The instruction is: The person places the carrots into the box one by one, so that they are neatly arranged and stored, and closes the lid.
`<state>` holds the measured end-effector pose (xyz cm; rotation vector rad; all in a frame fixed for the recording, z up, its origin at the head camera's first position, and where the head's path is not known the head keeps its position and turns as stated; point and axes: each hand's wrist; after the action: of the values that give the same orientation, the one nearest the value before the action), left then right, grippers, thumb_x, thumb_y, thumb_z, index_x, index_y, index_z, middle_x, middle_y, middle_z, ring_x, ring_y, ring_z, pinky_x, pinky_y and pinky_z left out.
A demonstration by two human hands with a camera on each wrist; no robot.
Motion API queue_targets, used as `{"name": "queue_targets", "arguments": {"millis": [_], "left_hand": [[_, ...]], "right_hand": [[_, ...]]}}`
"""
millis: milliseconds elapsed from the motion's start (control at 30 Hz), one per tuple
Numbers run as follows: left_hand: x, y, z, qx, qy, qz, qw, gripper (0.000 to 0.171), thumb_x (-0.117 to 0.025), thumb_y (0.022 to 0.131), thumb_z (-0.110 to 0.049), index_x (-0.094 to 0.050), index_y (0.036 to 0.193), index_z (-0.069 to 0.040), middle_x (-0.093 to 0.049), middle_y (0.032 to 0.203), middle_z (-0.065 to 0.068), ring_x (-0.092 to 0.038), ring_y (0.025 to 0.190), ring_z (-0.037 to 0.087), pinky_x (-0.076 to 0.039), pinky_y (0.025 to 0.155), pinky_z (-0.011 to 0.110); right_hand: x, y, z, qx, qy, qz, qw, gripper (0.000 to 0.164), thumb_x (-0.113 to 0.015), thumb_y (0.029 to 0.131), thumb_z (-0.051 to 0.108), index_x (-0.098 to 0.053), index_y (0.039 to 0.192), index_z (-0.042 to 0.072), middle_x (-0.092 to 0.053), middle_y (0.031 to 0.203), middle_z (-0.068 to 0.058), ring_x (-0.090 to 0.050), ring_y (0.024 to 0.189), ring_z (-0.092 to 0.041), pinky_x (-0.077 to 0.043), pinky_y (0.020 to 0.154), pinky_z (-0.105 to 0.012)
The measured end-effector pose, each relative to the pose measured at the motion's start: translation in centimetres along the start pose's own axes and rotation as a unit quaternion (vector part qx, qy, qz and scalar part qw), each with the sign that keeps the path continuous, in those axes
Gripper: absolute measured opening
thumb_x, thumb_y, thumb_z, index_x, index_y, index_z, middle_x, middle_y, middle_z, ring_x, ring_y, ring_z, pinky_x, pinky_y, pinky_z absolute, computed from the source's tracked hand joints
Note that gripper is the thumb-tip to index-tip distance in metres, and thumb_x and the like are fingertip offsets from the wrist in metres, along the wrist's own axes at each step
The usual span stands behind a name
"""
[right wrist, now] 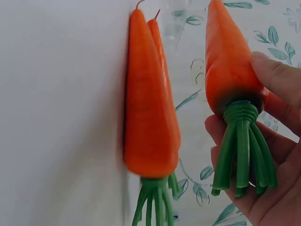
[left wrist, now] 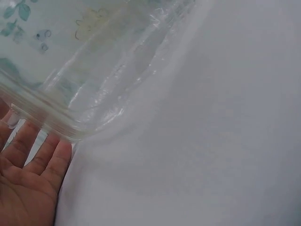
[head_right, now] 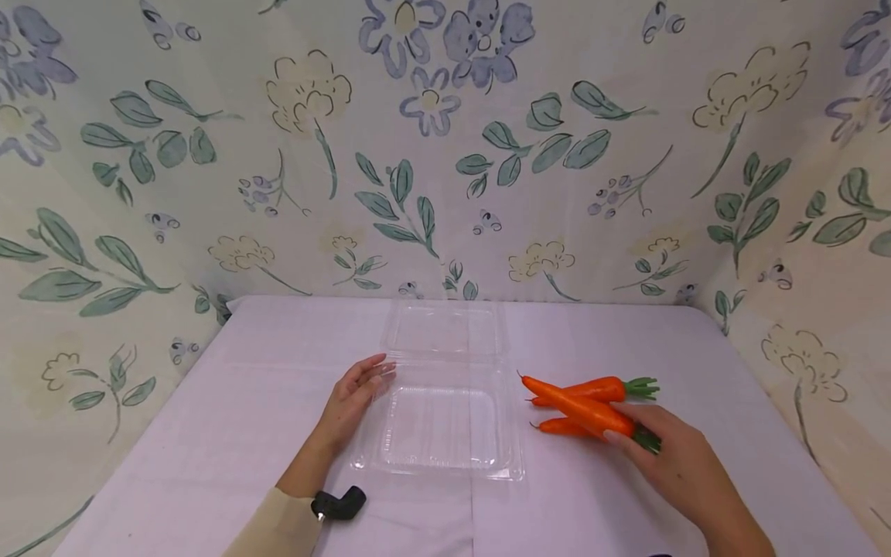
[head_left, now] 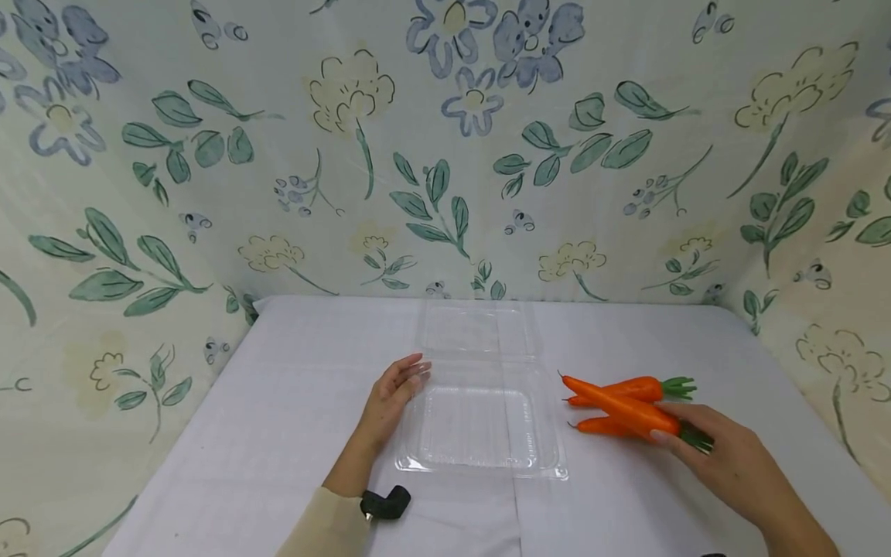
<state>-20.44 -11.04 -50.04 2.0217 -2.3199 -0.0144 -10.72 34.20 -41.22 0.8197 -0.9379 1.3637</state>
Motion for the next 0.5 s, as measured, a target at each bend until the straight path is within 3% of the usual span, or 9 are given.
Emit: {"name": "queue_targets", "arguments": {"millis": [200,367,500], "left_hand": [[0.1,0.0,0.0,-0.005,0.001,0.002,1.0,0.046,-0.055,0.104,-0.018,-0.049,0.149,-0.011,-0.062,0.144,0.012,-0.059,0.136,0.03,-0.041,0.118,0.051],[0.2,0.0,0.0,-0.005,0.003,0.006,1.0,0.047,-0.055,0.105,-0.018,-0.048,0.15,-0.009,-0.062,0.144,0.012,-0.059,0.136,0.03,-0.042,0.118,0.05],[0.2,-0.1,0.0,-0.006,0.011,0.007,0.9999,0.047,-0.055,0.105,-0.019,-0.047,0.15,-0.009,-0.062,0.144,0.012,-0.059,0.136,0.029,-0.043,0.117,0.05]], "right_hand": [[-0.3,0.4,2.6,0.028,0.038,-0.021,0.999,0.077,-0.075,0.084,0.06,-0.062,0.139,0.008,-0.059,0.139,-0.027,-0.056,0.115,-0.043,-0.05,0.091,-0.069],[-1.0,0.9,5.2,0.07,0.057,-0.03,0.995,0.062,-0.082,0.081,0.051,-0.069,0.13,0.014,-0.069,0.123,-0.012,-0.059,0.105,-0.028,-0.054,0.084,-0.048],[-1.8,1.4,7.1,0.102,0.07,-0.027,0.992,0.053,-0.085,0.08,0.047,-0.072,0.124,0.02,-0.072,0.119,-0.003,-0.061,0.104,-0.023,-0.053,0.084,-0.041]]}}
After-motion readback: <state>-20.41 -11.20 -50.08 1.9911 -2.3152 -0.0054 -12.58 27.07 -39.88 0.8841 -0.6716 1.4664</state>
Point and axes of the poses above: each hand's wrist, its own y-axis towards the middle knuckle, its own x-axis out of the back of the hand, z = x × y
